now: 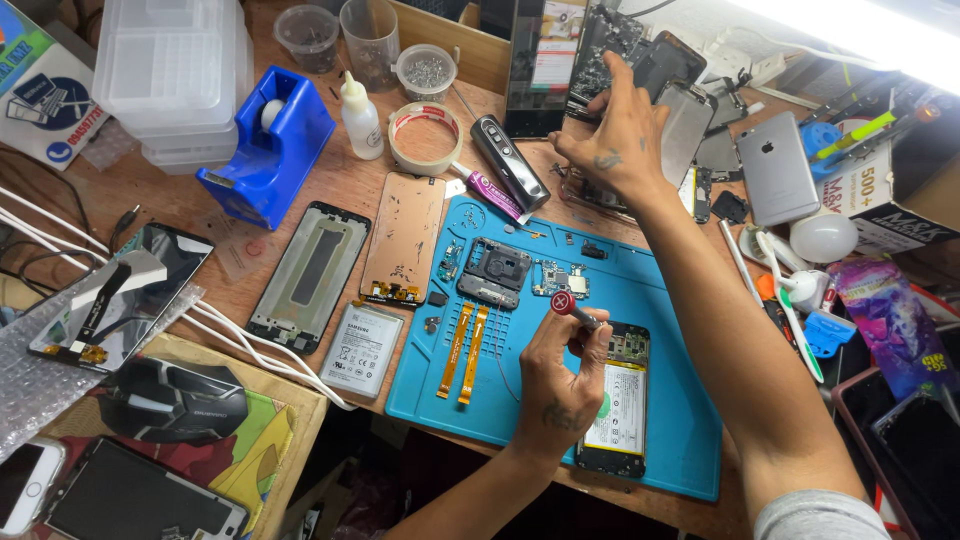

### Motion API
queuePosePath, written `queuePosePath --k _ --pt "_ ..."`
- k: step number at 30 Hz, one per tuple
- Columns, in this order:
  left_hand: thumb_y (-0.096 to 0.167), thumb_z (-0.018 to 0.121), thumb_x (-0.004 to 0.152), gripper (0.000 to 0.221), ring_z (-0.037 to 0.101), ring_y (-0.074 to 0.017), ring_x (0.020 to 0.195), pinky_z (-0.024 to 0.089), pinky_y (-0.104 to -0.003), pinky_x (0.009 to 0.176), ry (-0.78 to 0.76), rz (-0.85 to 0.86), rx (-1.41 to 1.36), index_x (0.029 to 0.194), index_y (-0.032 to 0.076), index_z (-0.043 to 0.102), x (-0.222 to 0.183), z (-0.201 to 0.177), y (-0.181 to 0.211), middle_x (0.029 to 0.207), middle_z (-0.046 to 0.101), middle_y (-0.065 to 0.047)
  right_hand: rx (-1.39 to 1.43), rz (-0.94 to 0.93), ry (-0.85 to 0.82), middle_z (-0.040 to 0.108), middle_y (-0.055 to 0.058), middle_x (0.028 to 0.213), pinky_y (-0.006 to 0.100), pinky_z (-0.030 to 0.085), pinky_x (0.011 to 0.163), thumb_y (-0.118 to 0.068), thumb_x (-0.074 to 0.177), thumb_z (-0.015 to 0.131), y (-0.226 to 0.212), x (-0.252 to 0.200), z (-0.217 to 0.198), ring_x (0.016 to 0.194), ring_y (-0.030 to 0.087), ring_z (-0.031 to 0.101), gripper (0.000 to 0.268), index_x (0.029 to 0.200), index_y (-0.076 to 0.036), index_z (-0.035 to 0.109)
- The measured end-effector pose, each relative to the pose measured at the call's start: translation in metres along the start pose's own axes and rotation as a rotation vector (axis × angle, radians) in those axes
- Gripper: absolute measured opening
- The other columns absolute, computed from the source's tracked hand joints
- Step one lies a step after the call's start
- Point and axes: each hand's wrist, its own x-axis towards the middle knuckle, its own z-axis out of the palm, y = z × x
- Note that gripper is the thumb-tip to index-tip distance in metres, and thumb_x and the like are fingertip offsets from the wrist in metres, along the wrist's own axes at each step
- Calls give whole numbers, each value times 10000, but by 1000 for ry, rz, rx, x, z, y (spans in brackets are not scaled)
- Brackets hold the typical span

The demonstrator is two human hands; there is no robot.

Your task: The person reassembles a smartphone by connecting internal components and securing the back cover. They use a screwdriver to tighten screws, align the battery and motherboard, and then snap the back cover into place. The person briefly tests the device by pressing the power button.

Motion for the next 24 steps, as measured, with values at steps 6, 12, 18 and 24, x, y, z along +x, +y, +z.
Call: queuePosePath --k 6,12,18,24 --pt "162 619 1038 163 641 -167 783 544 -311 701 0 -2 20 1064 9 666 0 1 -3 901 656 -87 33 10 22 646 97 1097 439 351 925 -323 805 898 -1 1 2 1043 285 575 939 1528 -3 392" --pt "177 616 1040 176 639 -160 773 543 -309 687 -12 -17 26 1052 12 675 0 1 -3 891 654 -83 38 -216 194 568 128 1171 405 370 933 -188 1008 767 -11 7 -5 1098 281 542 622 1550 -95 475" --pt "174 622 1037 170 635 -165 776 535 -311 688 -22 -29 22 1053 12 669 0 0 -2 898 654 -86 -122 -312 208 543 118 1070 421 349 871 -116 991 702 -21 2 -10 1013 288 497 491 1473 -107 608" --pt "165 628 1034 155 620 -174 771 517 -321 688 -27 -15 27 1049 16 667 1 -1 -1 892 654 -89 -231 -393 193 540 97 1033 422 343 880 -92 976 673 -25 -11 -7 992 269 478 507 1481 -130 647"
